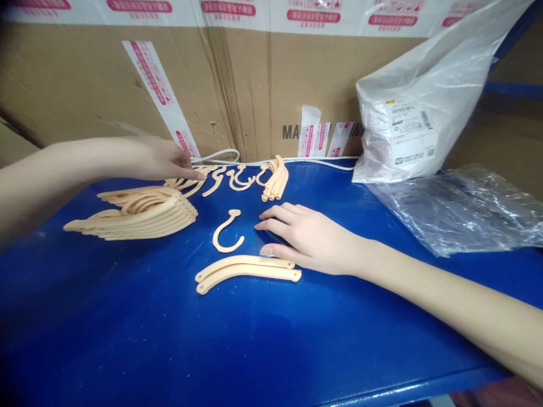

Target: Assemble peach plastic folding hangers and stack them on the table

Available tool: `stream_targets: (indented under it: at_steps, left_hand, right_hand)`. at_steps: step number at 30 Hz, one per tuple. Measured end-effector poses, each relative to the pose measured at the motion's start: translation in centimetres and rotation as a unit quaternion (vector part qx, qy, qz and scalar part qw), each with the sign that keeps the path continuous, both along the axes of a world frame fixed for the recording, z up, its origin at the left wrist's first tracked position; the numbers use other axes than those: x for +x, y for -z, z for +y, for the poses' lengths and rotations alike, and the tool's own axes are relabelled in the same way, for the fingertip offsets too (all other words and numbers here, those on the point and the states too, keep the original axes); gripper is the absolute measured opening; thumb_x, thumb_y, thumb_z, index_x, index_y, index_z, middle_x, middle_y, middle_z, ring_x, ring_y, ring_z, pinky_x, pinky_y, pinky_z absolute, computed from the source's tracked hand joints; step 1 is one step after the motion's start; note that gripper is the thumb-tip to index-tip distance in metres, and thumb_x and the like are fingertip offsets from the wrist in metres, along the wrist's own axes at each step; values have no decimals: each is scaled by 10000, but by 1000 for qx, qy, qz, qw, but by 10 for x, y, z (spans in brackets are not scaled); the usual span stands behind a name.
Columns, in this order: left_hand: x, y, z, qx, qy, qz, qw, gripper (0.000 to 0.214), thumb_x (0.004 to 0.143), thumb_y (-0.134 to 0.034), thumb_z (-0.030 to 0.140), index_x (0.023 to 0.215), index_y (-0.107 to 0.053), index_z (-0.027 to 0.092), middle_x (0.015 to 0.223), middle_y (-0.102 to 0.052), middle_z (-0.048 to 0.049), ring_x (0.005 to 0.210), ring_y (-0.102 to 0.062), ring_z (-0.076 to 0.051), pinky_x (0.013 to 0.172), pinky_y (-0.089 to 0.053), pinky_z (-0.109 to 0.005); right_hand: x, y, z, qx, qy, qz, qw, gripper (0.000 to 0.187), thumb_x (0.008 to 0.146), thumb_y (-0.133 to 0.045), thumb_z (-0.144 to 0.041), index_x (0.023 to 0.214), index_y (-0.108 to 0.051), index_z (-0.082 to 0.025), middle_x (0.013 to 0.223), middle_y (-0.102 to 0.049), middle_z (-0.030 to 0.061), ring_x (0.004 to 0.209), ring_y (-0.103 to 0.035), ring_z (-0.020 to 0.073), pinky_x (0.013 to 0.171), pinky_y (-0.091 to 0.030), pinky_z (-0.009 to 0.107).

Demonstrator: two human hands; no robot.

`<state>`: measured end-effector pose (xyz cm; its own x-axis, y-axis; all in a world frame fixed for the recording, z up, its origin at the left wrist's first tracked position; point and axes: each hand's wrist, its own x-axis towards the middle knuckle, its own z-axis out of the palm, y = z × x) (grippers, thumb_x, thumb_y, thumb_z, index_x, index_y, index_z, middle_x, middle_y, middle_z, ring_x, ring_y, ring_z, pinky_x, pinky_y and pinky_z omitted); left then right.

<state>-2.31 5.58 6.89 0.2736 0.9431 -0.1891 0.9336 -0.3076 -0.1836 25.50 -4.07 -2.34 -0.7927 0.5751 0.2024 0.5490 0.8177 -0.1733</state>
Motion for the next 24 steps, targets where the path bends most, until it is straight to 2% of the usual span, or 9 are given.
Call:
stream_targets:
  at_steps: [4, 9, 14, 18, 24]
  left_hand:
    - [6, 7, 20, -42, -6, 8, 999, 624, 732, -501, 785, 657, -622, 177, 678, -616, -42, 720, -514, -182, 680, -359, -288]
    - [14, 16, 26, -78, 1, 4, 997, 613, 649, -564, 784, 504, -546, 189, 547, -546, -9, 682, -464, -159, 663, -311, -287]
    - [14, 24, 36, -101, 9, -25, 995, 510, 624, -583, 703, 561, -559, 197, 587, -573, 11, 671, -462, -138, 637, -303, -265]
    - [7, 23, 46, -136, -5, -36, 990, 461, 563, -603, 662, 524, -518, 211, 512, -438, 25, 628, -391, -134, 574, -250, -284]
    - [-10, 25, 50, -111, 41, -82, 990, 383, 639, -533, 589, 583, -520, 210, 533, -391, 57, 625, -369, -112, 566, -238, -266]
  right_hand:
    - [-1, 0, 1, 1, 1, -2, 1000, 459, 1004, -395, -471, 1289, -578, -161, 1344, -570, 134, 1191, -554, 264, 1026, -444, 473]
    - [0, 1, 1, 2, 0, -6, 1000, 470, 1006, -388, -472, 1291, -580, -152, 1349, -565, 132, 1190, -552, 264, 1031, -439, 464]
    - [2, 0, 0, 0, 1, -8, 1000, 478, 1006, -384, -475, 1289, -583, -146, 1348, -564, 134, 1187, -552, 266, 1029, -437, 462]
    - [2, 0, -1, 5, 0, -6, 1000, 460, 1006, -391, -469, 1288, -581, -158, 1347, -567, 132, 1184, -557, 265, 1026, -442, 469]
    - [2, 1, -1, 7, -1, -4, 1000, 461, 1006, -391, -469, 1289, -578, -157, 1345, -568, 136, 1178, -561, 266, 1023, -444, 474]
